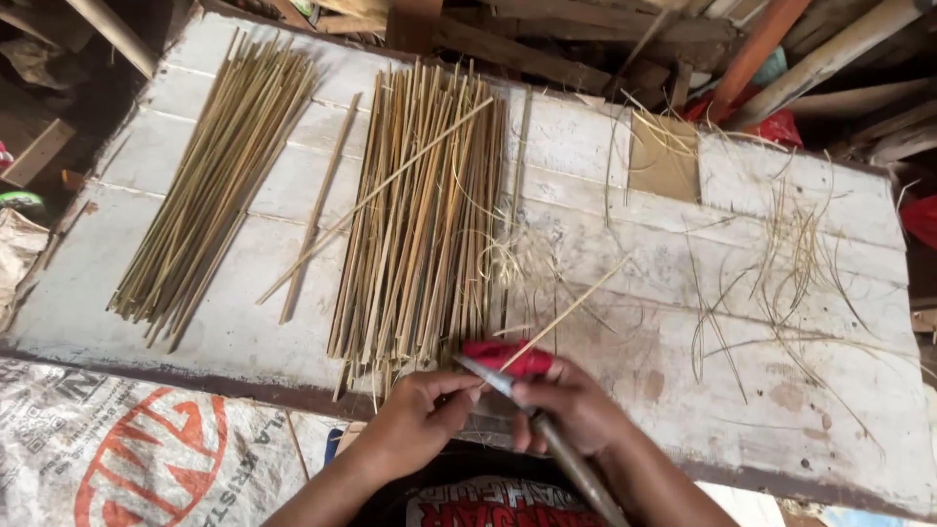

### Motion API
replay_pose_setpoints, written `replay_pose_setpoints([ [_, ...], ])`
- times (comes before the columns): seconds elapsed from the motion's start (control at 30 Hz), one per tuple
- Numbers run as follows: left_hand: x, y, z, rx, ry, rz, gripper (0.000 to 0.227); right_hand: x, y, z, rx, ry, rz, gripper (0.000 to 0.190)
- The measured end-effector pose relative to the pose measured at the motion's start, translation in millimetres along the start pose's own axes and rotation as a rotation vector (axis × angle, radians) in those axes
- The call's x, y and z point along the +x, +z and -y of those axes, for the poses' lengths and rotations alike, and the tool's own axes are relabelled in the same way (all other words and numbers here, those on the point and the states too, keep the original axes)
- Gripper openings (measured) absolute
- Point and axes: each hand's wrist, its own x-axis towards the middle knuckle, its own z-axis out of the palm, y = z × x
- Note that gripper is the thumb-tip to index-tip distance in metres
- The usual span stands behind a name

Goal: Stripping fibers or outer layers from bamboo sticks using scissors as a scraping tool.

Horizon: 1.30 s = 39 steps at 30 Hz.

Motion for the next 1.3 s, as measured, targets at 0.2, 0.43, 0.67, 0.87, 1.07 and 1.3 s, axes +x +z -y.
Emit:
replay_pose_setpoints([
  [0.2,-17,-26,7,0.052,0.070,0.099,0.026,-24,-51,38,-0.091,-0.182,-0.433,0.039],
  [0.43,6,12,-2,0.347,0.533,-0.195,0.017,0,-14,-8,-0.043,-0.216,-0.209,0.020],
  [0.67,3,13,19,0.446,0.534,-0.255,0.019,-14,-52,35,0.097,-0.359,-0.387,0.073],
  [0.87,6,16,5,0.563,0.529,-0.295,0.018,1,-14,-1,0.037,-0.107,-0.242,0.046],
  [1.07,-9,3,8,0.510,0.533,-0.300,0.013,-25,-98,19,0.174,-0.375,-0.358,0.059],
  [1.3,-6,-36,-8,0.566,0.654,-0.543,0.012,52,22,75,-0.001,-0.275,-0.150,0.046],
])
